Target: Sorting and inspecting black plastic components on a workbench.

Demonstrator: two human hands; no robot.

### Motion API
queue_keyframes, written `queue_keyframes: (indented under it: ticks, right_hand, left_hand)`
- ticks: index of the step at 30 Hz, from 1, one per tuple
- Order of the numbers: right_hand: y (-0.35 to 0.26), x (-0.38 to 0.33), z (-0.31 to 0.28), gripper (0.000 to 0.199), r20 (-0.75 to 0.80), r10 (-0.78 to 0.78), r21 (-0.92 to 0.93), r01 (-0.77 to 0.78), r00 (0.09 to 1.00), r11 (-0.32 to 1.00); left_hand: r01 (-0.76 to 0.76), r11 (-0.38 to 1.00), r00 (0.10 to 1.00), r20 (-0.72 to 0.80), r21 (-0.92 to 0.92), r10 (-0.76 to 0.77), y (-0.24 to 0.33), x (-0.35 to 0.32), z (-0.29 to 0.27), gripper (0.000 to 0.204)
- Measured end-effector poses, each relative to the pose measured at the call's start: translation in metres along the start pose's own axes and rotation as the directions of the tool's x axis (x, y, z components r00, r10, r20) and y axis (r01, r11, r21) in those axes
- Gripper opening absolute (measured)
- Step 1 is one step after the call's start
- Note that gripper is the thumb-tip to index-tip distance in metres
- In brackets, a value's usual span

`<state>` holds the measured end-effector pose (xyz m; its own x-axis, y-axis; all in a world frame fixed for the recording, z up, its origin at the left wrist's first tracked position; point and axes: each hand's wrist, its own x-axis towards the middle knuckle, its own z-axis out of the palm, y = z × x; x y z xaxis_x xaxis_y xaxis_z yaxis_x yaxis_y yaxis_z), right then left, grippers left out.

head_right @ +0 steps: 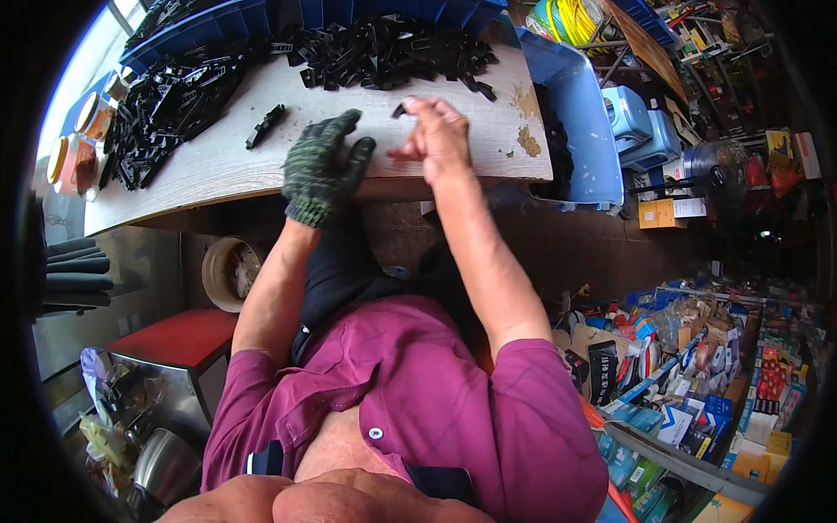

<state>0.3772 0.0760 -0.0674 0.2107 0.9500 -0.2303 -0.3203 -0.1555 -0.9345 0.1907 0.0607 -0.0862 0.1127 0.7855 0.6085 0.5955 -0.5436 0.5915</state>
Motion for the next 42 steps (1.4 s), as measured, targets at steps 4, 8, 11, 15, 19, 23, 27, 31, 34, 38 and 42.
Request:
queue_keyframes:
  ticks: [4,8,11,15,19,23,27,31,34,38,42]
  right_hand:
    - [0.018,-0.010,0.014,0.014,0.096,-0.152,-0.007,0.153,0.984,0.988]
    - [0.025,-0.012,0.012,0.014,0.108,-0.166,-0.028,0.170,0.980,0.985]
    - [0.024,-0.012,0.013,0.014,0.094,-0.186,-0.069,0.193,0.978,0.979]
    - [0.025,-0.017,0.017,0.016,0.079,-0.202,-0.110,0.210,0.976,0.972]
    - [0.021,-0.021,0.020,0.018,0.085,-0.172,-0.123,0.182,0.981,0.976]
    - [0.014,-0.020,0.023,0.027,0.115,-0.088,-0.229,0.113,0.989,0.967]
    - [0.013,-0.026,0.036,0.035,0.171,-0.058,-0.288,0.106,0.984,0.952]
    - [0.022,-0.025,0.030,0.035,0.168,-0.120,-0.242,0.159,0.978,0.957]
    - [0.024,-0.026,0.031,0.035,0.158,-0.110,-0.114,0.128,0.981,0.985]
    - [0.026,-0.029,0.034,0.030,0.119,-0.114,-0.106,0.126,0.986,0.986]
    - [0.023,-0.029,0.033,0.033,0.084,-0.108,-0.068,0.114,0.991,0.991]
  left_hand:
    - [-0.044,0.994,0.977,0.214,0.105,0.021,0.000,0.004,0.007,0.032]
    - [-0.052,0.999,0.996,0.069,0.005,0.051,0.009,0.000,0.005,0.021]
    - [-0.095,0.995,0.989,0.117,0.004,0.094,0.002,0.000,0.010,0.027]
    - [-0.047,0.992,0.982,0.187,0.117,0.025,0.003,0.000,0.014,0.022]
    - [-0.045,0.998,0.999,0.022,0.044,0.044,0.006,-0.006,0.010,0.018]
    - [-0.063,0.996,0.997,-0.047,0.067,0.066,0.006,-0.006,0.011,0.018]
    - [-0.090,0.994,0.992,-0.079,0.056,0.094,-0.002,-0.009,0.013,0.019]
    - [-0.044,0.992,0.994,-0.093,0.116,0.055,0.001,-0.010,-0.007,0.030]
    - [0.083,0.935,0.974,-0.228,0.345,-0.002,-0.021,-0.003,-0.041,0.040]
    - [0.149,0.798,0.988,-0.123,0.584,-0.095,-0.062,0.007,-0.065,0.023]
    - [0.021,0.862,1.000,0.009,0.506,-0.030,-0.069,0.008,-0.064,0.014]
